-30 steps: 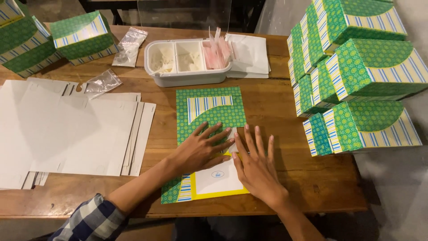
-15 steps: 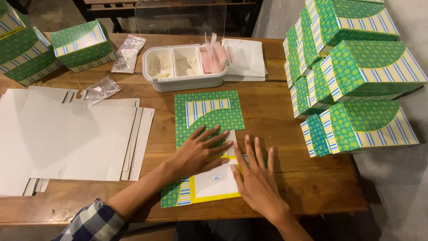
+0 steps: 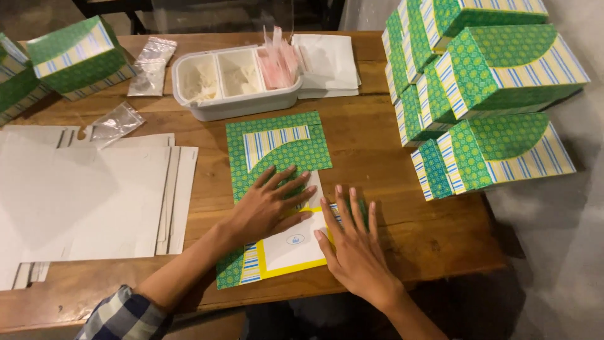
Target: The person folds and assembles flat-packed cardboard boxes with a green and blue pattern. They fold the side flaps, tuck in tabs, and press the seams to form the box shape. Completed boxes are stacked to the right of the workspace.
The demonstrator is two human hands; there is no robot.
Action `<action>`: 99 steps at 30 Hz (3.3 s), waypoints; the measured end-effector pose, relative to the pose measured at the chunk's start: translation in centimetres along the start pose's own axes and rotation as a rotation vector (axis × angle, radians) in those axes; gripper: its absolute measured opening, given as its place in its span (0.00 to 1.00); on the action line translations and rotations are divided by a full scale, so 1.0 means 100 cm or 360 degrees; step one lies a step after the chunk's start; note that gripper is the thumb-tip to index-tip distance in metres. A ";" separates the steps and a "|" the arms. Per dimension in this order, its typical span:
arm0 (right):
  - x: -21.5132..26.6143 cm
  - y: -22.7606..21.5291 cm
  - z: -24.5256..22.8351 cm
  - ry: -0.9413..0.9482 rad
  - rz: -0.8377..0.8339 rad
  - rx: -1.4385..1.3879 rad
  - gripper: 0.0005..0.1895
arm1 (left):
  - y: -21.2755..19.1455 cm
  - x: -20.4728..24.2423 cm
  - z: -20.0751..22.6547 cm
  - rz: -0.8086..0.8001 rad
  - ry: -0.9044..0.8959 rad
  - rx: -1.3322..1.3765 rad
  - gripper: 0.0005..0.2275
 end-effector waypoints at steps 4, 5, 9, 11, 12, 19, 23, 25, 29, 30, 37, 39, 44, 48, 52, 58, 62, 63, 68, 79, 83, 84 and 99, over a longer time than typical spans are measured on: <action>-0.009 0.006 0.007 0.0001 0.0007 0.0052 0.32 | 0.003 0.002 0.000 0.0014 0.0002 -0.0024 0.25; -0.012 0.007 0.008 -0.0004 -0.0006 0.0026 0.32 | 0.004 0.002 0.000 0.0014 0.0007 -0.0039 0.25; -0.031 0.002 0.007 0.0143 -0.0150 -0.0167 0.30 | -0.013 -0.009 0.004 -0.0027 -0.0132 0.0056 0.22; -0.039 0.005 0.010 0.0145 -0.0167 -0.0169 0.30 | -0.013 -0.009 0.003 -0.0058 -0.0131 0.0051 0.22; -0.043 0.006 0.011 0.0149 -0.0185 -0.0176 0.30 | -0.013 -0.009 0.003 -0.0093 -0.0130 0.0046 0.22; -0.058 0.008 0.012 0.0072 -0.0218 -0.0127 0.33 | -0.010 -0.009 -0.001 -0.0169 -0.0254 0.0191 0.26; -0.059 0.005 0.011 0.0091 -0.0163 -0.0167 0.33 | 0.000 -0.005 -0.006 -0.0155 -0.0245 0.0081 0.26; -0.054 0.002 0.006 0.0091 -0.0150 -0.0153 0.32 | 0.002 -0.004 -0.005 -0.0180 -0.0243 0.0059 0.26; -0.043 -0.001 0.001 0.0094 -0.0140 -0.0160 0.29 | -0.004 -0.009 -0.004 -0.0183 -0.0234 0.0045 0.27; -0.037 0.000 0.001 0.0098 -0.0152 -0.0164 0.28 | -0.004 -0.008 -0.002 -0.0175 -0.0227 0.0046 0.26; -0.013 -0.007 -0.005 0.0143 -0.0219 -0.0269 0.29 | 0.000 -0.003 -0.001 -0.0177 -0.0127 -0.0015 0.22; -0.004 -0.004 -0.003 -0.0008 -0.0036 0.0008 0.32 | 0.007 0.005 -0.001 -0.0005 0.0003 -0.0001 0.25; -0.008 -0.001 -0.002 0.0006 -0.0054 0.0009 0.32 | 0.008 0.003 -0.004 -0.0031 -0.0054 0.0022 0.30; -0.019 0.004 0.003 0.0070 -0.0094 -0.0065 0.31 | 0.004 0.002 -0.003 -0.0004 -0.0043 0.0045 0.29; -0.038 -0.003 0.006 0.0293 -0.0277 -0.0335 0.31 | -0.006 -0.006 -0.001 -0.0085 -0.0149 0.0029 0.23; -0.050 0.005 0.012 0.0274 -0.0326 -0.0297 0.29 | -0.006 -0.001 0.000 -0.0076 -0.0187 0.0031 0.24; -0.068 0.010 0.019 0.0244 -0.0255 -0.0251 0.29 | -0.010 -0.009 -0.006 -0.0064 -0.0177 0.0100 0.24; -0.066 0.012 0.020 0.0236 -0.0254 -0.0242 0.29 | -0.008 -0.006 -0.002 -0.0077 -0.0181 0.0119 0.24; -0.054 0.004 0.011 0.0258 -0.0229 -0.0208 0.29 | -0.012 -0.009 -0.004 -0.0113 -0.0194 0.0089 0.24; -0.011 -0.006 0.001 -0.0023 -0.0133 -0.0026 0.30 | 0.004 0.009 -0.014 0.0068 -0.0166 0.0330 0.26; -0.020 -0.012 0.001 -0.0049 -0.0087 -0.0108 0.29 | -0.031 0.006 -0.038 0.0083 -0.0334 0.0717 0.23; -0.019 -0.012 0.000 -0.0047 -0.0091 -0.0131 0.28 | -0.040 0.009 -0.045 0.0051 -0.0473 0.0791 0.22; -0.122 0.035 0.014 -0.0424 -0.0506 -0.0381 0.22 | -0.051 0.101 0.009 0.0276 -0.1380 -0.0119 0.38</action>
Point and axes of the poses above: each hand's wrist, its own x-axis away from the middle knuckle, its own y-axis out of the palm, z = x × y, the point moved 6 cm from there along -x, towards the middle knuckle, and after that the axes turned 8 degrees about z, right-handed, at the moved point
